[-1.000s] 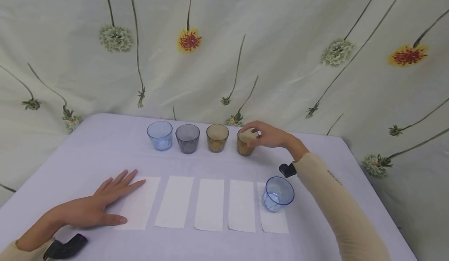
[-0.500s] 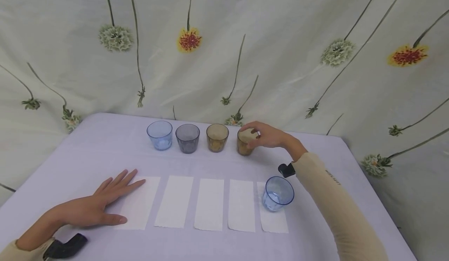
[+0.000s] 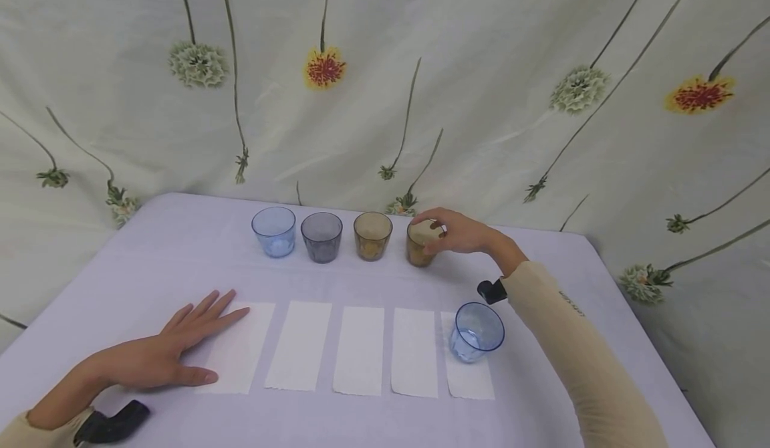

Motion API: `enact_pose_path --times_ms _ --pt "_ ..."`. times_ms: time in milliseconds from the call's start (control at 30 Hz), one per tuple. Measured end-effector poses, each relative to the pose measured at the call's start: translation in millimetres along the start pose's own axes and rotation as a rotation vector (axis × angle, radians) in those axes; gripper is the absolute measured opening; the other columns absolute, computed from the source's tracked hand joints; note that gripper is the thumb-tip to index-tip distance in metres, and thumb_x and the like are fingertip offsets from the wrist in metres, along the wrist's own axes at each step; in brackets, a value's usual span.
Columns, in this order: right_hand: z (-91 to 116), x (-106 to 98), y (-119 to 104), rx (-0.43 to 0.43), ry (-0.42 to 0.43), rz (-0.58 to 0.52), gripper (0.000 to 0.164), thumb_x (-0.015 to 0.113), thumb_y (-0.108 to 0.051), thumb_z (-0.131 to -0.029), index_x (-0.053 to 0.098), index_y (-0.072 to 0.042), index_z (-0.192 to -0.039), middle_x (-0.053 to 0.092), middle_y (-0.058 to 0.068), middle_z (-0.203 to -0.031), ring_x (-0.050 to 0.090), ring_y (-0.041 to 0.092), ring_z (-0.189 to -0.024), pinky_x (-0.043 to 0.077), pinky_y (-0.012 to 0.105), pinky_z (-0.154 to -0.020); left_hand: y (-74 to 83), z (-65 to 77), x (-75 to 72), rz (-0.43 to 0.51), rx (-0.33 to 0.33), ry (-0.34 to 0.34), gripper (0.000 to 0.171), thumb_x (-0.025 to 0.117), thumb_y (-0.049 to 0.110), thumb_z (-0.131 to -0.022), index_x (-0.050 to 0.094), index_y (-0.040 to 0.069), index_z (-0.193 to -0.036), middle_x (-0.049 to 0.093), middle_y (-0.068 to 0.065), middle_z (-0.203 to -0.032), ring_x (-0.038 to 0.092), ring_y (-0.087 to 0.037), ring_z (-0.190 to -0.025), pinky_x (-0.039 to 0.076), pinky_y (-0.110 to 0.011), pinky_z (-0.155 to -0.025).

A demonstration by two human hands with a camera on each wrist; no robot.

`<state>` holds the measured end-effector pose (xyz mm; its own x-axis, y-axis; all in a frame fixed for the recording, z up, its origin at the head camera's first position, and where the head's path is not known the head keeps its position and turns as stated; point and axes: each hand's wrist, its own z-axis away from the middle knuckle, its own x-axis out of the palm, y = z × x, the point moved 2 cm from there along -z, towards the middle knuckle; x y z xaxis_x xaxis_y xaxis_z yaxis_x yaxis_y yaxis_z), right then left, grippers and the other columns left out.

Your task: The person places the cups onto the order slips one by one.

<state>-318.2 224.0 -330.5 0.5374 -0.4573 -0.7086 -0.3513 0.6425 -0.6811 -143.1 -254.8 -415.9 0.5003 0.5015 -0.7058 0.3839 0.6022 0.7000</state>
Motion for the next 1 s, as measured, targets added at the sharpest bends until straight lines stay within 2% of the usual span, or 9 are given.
enact_pose_path --times_ms 267,667,1000 --pt "-0.2 -0.1 1.9 -0.006 -0.004 -0.001 0.066 0.072 -0.014 -0.092 0.042 -0.008 -0.150 0.028 0.017 -0.160 0.033 0.046 -0.142 0.032 0.062 -0.112 3.0 0.1 -1.6 0.005 -0.028 -0.011 0.087 0.071 0.043 -0.089 0.025 0.026 -0.160 -0.004 -0.023 -0.167 -0.014 -0.053 -0.149 -0.026 -0.005 -0.101" --pt "0.8 -0.9 -0.5 -0.007 0.007 0.015 0.064 0.072 -0.014 -0.092 0.043 -0.007 -0.150 0.029 0.017 -0.158 0.035 0.046 -0.141 0.034 0.062 -0.111 3.3 -1.7 -1.7 0.015 -0.028 -0.007 0.088 0.072 0.042 -0.088 0.025 0.025 -0.160 -0.004 -0.024 -0.167 -0.015 -0.054 -0.148 -0.027 -0.006 -0.101" --pt "6.3 -1.9 -2.2 0.008 0.013 0.030 0.064 0.075 -0.016 -0.091 0.046 -0.013 -0.148 0.034 0.013 -0.156 0.041 0.040 -0.137 0.038 0.058 -0.109 3.5 -1.2 -1.3 0.008 -0.019 -0.004 0.088 0.072 0.042 -0.088 0.025 0.025 -0.160 -0.003 -0.025 -0.166 -0.014 -0.054 -0.148 -0.026 -0.006 -0.101"
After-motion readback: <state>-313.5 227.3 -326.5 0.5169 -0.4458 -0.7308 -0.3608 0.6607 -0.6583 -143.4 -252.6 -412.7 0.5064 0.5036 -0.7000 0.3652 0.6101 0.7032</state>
